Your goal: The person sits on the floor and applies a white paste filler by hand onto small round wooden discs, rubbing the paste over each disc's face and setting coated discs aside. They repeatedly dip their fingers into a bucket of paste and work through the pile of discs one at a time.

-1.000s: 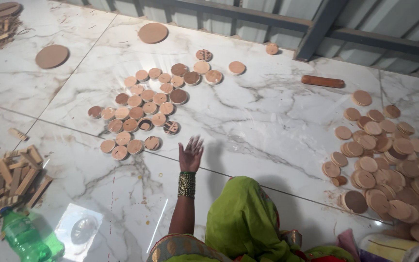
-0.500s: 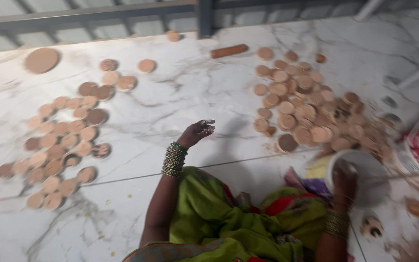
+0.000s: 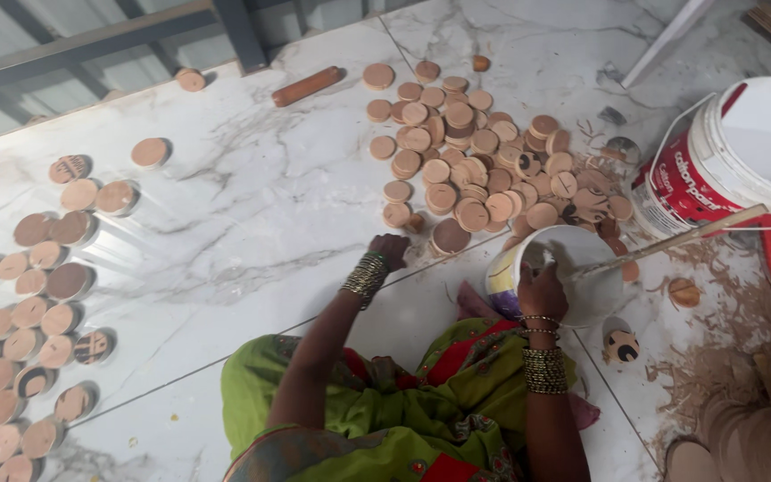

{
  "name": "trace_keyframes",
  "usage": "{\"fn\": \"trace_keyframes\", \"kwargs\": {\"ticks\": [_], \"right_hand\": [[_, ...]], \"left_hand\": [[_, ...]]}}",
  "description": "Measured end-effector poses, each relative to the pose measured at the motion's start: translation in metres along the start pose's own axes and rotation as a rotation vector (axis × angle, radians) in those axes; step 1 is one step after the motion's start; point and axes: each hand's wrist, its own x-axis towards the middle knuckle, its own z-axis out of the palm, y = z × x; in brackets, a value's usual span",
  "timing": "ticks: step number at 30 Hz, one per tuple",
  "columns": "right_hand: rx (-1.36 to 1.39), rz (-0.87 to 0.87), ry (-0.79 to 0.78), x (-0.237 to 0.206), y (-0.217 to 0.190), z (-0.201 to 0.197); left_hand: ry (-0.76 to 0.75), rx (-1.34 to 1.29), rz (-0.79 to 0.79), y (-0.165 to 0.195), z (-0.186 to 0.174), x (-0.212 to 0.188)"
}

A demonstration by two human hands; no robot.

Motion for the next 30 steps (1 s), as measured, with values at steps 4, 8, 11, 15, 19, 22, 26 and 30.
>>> {"fn": "trace_keyframes", "kwargs": {"ticks": [4,8,11,15,19,22,26,30], "right_hand": [[0.035,-0.064,0.044,-0.003,0.008,0.012],[-0.032,-0.019,0.011,-0.007,0.01,0.017],[-0.053,-0.023,0.011,-0.01,0.009,0.018],[0.014,-0.073,0.053,-0.015,0.005,0.015],[0.028,-0.066,0.053,-0.019,0.003,0.012],[-0.011,-0.062,0.046,-0.018,0.003,0.014],[-0.031,-0.064,0.062,-0.017,0.004,0.017],[-0.021,-0.076,0.079,-0.015,0.005,0.018]], "left_hand": [[0.327,-0.155,0.125,0.045,0.011,0.031],[0.313,-0.133,-0.02,0.079,0.018,0.056],[0.261,-0.19,-0.181,0.091,0.02,0.066],[0.217,-0.192,-0.256,0.097,0.021,0.074],[0.194,-0.207,-0.243,0.097,0.025,0.074],[0.373,-0.296,-0.152,0.094,0.027,0.065],[0.696,-0.585,0.081,0.079,0.022,0.043],[0.923,-0.693,0.002,0.065,0.021,0.009]]}}
